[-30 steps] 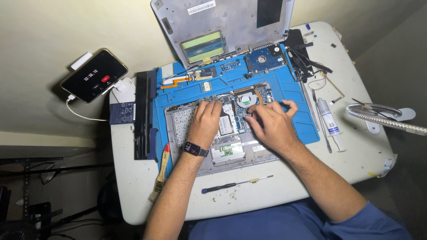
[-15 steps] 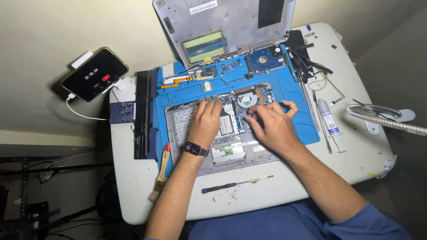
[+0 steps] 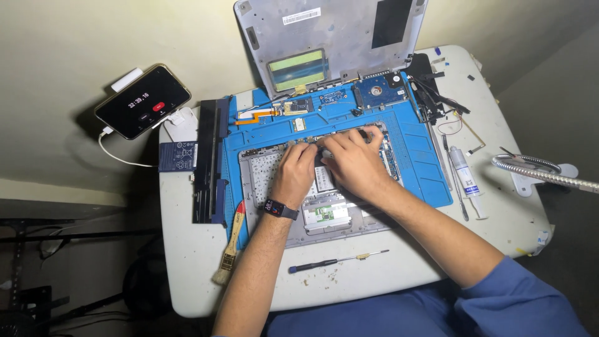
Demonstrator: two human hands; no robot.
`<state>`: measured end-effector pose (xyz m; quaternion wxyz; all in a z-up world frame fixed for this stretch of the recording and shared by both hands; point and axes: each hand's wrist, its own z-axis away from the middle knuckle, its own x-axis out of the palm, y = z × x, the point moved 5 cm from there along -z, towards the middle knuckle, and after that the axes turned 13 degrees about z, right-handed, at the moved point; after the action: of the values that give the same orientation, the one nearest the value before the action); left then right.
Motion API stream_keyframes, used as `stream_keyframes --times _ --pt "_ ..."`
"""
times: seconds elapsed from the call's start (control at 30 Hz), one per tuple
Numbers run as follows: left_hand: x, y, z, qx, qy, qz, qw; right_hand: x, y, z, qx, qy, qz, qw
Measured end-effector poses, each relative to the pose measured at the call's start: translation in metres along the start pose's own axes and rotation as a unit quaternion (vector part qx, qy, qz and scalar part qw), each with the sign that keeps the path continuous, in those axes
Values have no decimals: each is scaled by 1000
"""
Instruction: Applying thermal paste to a laptop processor and installing the cooling heatsink assembly.
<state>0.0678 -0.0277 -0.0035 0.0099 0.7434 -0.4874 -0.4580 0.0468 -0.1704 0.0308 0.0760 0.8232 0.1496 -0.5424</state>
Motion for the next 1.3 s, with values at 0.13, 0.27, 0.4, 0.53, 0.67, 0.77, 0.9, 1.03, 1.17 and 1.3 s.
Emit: stream_keyframes --times 0.13,0.27,0.4,0.53,0.67,0.77,0.9,1.03,1.17,1.3 --pt "-3 -2 0 -9 21 15 1000 11 -7 -14 -14 8 16 1000" --pt "-15 -10 -1 -77 35 114 990 7 -8 -16 -6 11 16 1000" --pt "-24 -36 8 -146 102 136 975 -13 -18 -17 -11 34 25 999" --pt "-21 -42 13 -163 110 144 970 1 -16 -8 -40 94 65 993" --pt "-21 -34 11 -162 75 145 973 -1 -20 -6 -44 100 75 991" --pt "-18 -36 13 -166 64 150 973 -2 -20 -5 -48 89 81 992" --pt "-18 -35 12 -153 61 143 976 -3 -16 -8 -50 80 77 993" --pt "-15 -37 13 -138 58 129 980 -2 -17 -10 -46 71 83 993" --pt "-15 -28 6 -91 45 95 990 1 -16 -10 -32 71 67 995" --pt "-8 -25 1 -60 10 58 996 3 -16 -9 -31 91 82 992"
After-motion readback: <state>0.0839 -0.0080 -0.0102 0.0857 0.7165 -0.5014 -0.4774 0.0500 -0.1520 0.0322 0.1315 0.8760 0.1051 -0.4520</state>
